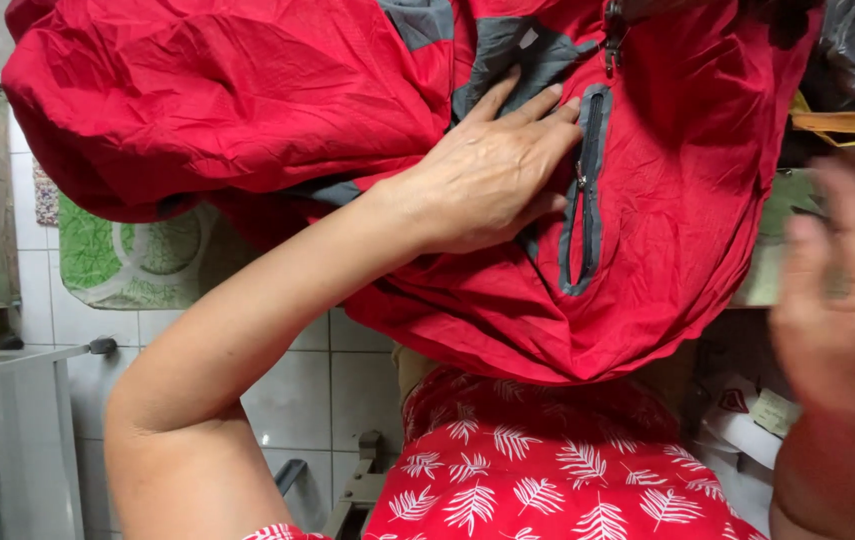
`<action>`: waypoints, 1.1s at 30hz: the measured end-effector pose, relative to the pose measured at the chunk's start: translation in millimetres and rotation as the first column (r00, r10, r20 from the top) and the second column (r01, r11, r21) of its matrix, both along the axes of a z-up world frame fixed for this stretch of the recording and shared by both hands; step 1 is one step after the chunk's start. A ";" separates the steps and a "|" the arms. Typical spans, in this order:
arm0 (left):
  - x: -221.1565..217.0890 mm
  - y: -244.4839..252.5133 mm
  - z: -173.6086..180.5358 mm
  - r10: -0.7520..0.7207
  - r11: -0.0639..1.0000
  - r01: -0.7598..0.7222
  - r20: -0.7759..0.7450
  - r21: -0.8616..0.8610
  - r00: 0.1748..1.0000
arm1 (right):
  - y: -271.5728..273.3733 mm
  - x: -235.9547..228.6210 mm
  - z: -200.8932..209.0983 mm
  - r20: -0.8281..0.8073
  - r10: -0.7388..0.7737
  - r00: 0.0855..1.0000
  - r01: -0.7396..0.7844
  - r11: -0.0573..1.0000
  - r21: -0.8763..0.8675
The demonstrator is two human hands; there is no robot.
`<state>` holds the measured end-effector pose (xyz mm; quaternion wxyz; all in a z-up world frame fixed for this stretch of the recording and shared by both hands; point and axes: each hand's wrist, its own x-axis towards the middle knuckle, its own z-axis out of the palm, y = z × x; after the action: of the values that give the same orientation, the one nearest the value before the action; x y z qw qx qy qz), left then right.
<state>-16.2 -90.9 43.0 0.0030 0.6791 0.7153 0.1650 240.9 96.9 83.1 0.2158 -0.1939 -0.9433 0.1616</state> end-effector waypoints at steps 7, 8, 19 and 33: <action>1.3 -2.3 -11.5 0.011 1.000 -0.012 -0.074 -0.016 0.997 | -25.7 -68.3 -4.4 0.153 0.611 0.777 -0.630 0.753 0.189; 2.4 -3.7 -15.7 0.011 0.999 -0.016 -0.127 -0.036 0.992 | -22.2 -69.9 -9.6 0.223 0.622 0.750 -0.660 0.720 0.214; 56.0 -30.8 4.8 0.063 0.974 -0.024 -0.165 0.227 0.984 | 1.7 -73.8 -13.1 0.232 0.726 0.648 -0.755 0.652 0.068; 58.3 -24.0 9.9 -0.062 0.957 0.120 -0.217 0.265 0.974 | 20.4 -69.8 -25.2 0.311 0.726 0.614 -0.780 0.618 0.097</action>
<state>42.1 -114.9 53.0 -0.1586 0.7186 0.6495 0.1913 171.1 117.3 57.9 0.0315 0.2300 -0.9669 0.1061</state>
